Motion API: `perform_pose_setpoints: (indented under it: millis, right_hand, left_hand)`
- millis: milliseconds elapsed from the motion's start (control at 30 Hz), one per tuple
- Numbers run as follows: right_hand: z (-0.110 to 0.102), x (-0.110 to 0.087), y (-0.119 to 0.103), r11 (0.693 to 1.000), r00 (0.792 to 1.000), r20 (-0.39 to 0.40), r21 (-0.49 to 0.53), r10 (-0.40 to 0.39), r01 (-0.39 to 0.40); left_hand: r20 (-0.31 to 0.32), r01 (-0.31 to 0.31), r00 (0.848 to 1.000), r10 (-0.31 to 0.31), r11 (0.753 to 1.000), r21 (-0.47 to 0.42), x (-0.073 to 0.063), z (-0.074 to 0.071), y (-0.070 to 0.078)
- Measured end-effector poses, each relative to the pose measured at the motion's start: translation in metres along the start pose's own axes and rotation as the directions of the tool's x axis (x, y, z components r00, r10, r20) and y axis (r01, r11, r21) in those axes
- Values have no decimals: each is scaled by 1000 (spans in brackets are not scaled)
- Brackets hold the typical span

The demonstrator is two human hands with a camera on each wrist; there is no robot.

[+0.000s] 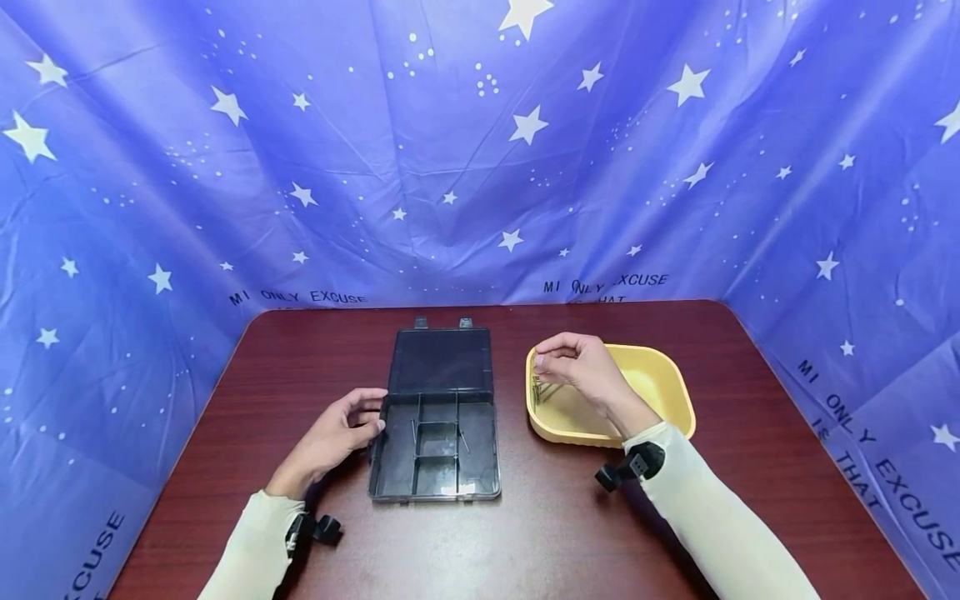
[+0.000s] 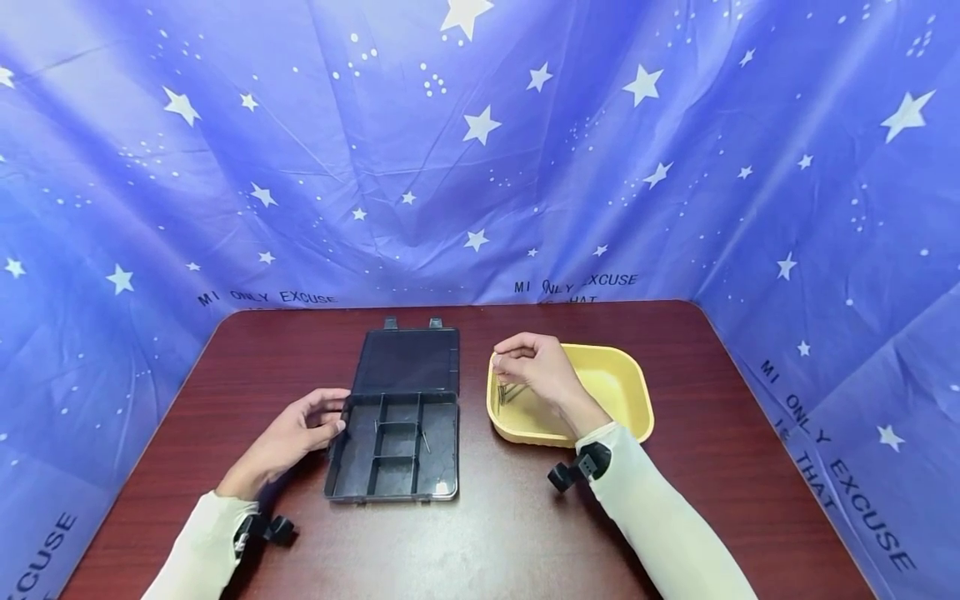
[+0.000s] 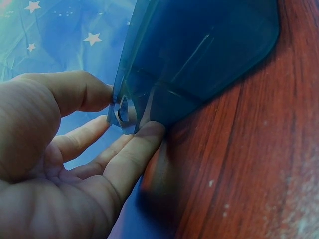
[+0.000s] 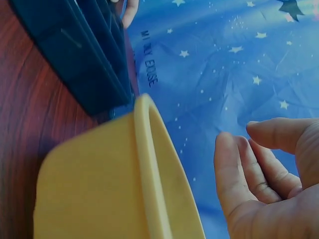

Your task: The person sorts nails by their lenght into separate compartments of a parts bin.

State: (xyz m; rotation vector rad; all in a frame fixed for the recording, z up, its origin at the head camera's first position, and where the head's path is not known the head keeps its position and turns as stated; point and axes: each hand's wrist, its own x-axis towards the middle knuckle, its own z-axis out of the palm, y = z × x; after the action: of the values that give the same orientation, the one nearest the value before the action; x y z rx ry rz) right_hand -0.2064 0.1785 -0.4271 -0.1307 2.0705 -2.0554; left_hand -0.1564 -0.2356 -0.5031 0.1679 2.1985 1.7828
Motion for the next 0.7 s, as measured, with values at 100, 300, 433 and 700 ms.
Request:
perform_pose_setpoints:
  millis: [100, 300, 433, 700]
  right_hand:
    - [-7, 4, 4, 1000, 1000, -15, -13, 7, -7]
    - [-20, 10, 12, 999, 999, -36, -38, 25, -27]
    - [-26, 13, 16, 996, 998, -46, -73, 47, -50]
    - [-41, 17, 29, 967, 995, -47, -237, 86, -94]
  left_hand:
    - [4, 2, 1000, -2, 1000, 4, 0, 1, 1]
    - [7, 6, 1000, -6, 1000, 11, 0, 0, 1]
    - [9, 5, 1000, -5, 1000, 13, 0, 0, 0]
    - [-6, -1, 1000, 1, 1000, 12, 0, 0, -1]
